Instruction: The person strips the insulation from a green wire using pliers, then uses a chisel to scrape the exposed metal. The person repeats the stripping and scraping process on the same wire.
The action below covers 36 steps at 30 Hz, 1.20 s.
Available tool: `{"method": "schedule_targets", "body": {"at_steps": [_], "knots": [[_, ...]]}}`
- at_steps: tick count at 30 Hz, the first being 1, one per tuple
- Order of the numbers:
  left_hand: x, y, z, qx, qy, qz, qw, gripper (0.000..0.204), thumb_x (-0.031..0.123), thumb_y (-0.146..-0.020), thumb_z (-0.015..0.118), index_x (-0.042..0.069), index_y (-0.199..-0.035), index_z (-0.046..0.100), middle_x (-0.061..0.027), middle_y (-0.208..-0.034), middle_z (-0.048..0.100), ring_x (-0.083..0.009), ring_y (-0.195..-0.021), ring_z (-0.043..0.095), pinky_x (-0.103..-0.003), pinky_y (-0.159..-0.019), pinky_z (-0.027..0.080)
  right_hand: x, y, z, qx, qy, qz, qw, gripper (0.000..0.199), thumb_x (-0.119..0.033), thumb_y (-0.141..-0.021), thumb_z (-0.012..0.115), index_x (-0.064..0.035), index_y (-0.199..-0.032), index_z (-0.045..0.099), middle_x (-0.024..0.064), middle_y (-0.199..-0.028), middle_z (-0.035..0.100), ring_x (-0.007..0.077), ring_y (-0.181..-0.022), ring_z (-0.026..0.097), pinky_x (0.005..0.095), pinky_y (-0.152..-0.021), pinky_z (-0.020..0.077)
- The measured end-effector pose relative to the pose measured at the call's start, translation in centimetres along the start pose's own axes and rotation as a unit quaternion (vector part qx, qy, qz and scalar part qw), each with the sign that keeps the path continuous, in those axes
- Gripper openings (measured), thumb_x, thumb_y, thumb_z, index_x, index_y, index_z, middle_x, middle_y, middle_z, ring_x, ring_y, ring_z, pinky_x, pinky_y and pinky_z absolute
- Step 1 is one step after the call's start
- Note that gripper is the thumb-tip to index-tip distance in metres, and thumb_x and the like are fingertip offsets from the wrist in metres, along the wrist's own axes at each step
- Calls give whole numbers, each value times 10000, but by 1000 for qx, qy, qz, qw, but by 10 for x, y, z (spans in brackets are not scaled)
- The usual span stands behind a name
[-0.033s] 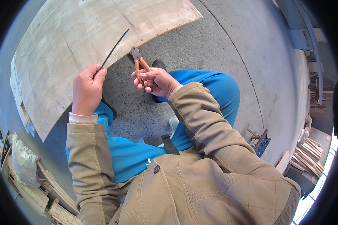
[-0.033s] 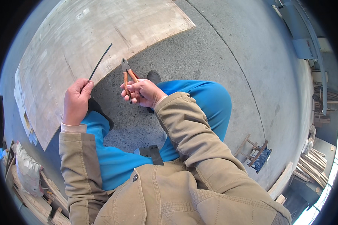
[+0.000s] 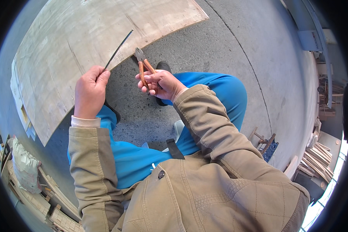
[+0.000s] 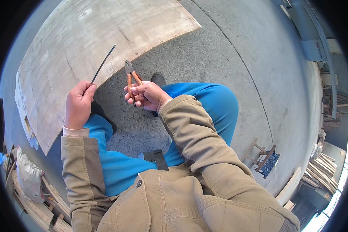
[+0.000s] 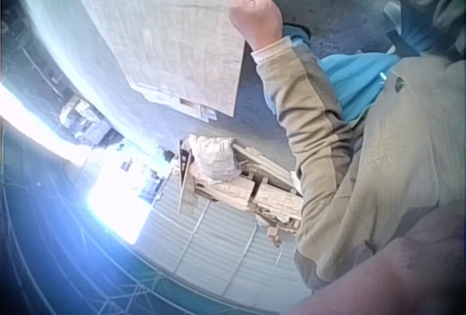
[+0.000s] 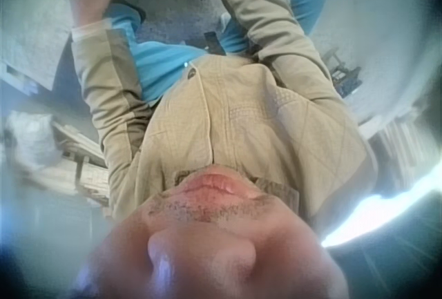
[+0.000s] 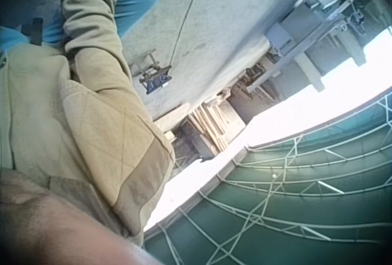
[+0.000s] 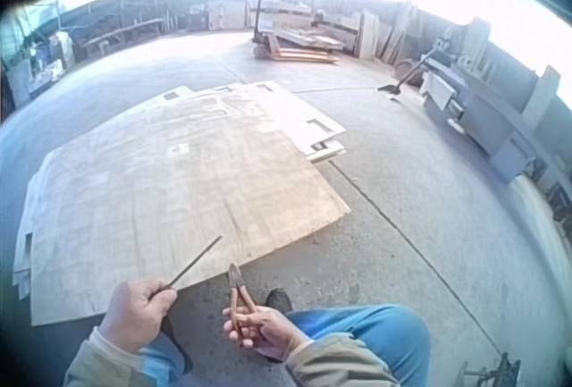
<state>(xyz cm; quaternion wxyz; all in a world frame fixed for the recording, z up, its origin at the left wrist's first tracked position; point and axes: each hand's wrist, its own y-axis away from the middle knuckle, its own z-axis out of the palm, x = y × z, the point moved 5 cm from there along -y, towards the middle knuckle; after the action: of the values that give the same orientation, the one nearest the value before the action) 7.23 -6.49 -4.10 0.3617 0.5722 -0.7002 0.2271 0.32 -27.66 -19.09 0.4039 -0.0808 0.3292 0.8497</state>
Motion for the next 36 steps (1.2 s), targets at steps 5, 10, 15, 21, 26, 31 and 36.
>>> {"method": "schedule_targets", "body": {"at_steps": [5,10,15,21,26,31,36], "knots": [[0,1,0,3,2,12,1000,182,183,-996,683,5,-966,707,-106,-686,604,-164,-640,557,-344,-615,459,0,0,-1,15,7,-3,1000,246,-74,-1038,543,58,-1245,559,144,-920,693,187,-728,719,241,-509,534],[0,2,0,5,2,12,1000,183,185,-995,684,5,-971,708,-111,-690,610,-166,-643,562,-346,-617,461,1,-2,-1,59,34,-5,998,207,-78,-1032,550,41,-1200,568,126,-858,680,180,-661,694,235,-454,450],[1,1,0,5,4,3,1000,178,183,-991,686,8,-976,712,-117,-694,621,-177,-641,573,-352,-617,465,4,-2,-1,87,61,-8,994,177,-85,-1029,563,24,-1168,574,122,-841,680,187,-637,685,243,-441,411],[0,2,-3,10,6,13,1000,174,182,-987,694,9,-981,712,-130,-701,620,-195,-638,572,-358,-621,468,3,-2,0,95,69,-7,993,187,-90,-1025,575,29,-1169,571,124,-840,679,190,-642,686,256,-446,421],[0,3,-3,12,6,18,1000,170,180,-987,695,11,-983,711,-134,-707,621,-198,-643,575,-361,-623,470,-6,9,11,32,45,2,998,353,11,-929,549,68,-1277,543,195,-989,703,230,-768,730,252,-521,520],[0,3,-5,10,15,2,1000,180,192,-985,697,12,-978,708,-140,-712,622,-213,-646,578,-366,-626,470,-7,23,20,-33,70,47,996,525,59,-809,543,70,-1334,523,216,-1050,704,259,-823,736,292,-633,580],[1,7,-12,20,10,4,1000,190,206,-983,697,17,-984,714,-146,-720,632,-236,-648,587,-368,-633,476,-43,29,10,201,418,-91,881,445,-100,-823,692,-8,-1252,624,44,-908,601,112,-715,579,279,-645,492]]}}
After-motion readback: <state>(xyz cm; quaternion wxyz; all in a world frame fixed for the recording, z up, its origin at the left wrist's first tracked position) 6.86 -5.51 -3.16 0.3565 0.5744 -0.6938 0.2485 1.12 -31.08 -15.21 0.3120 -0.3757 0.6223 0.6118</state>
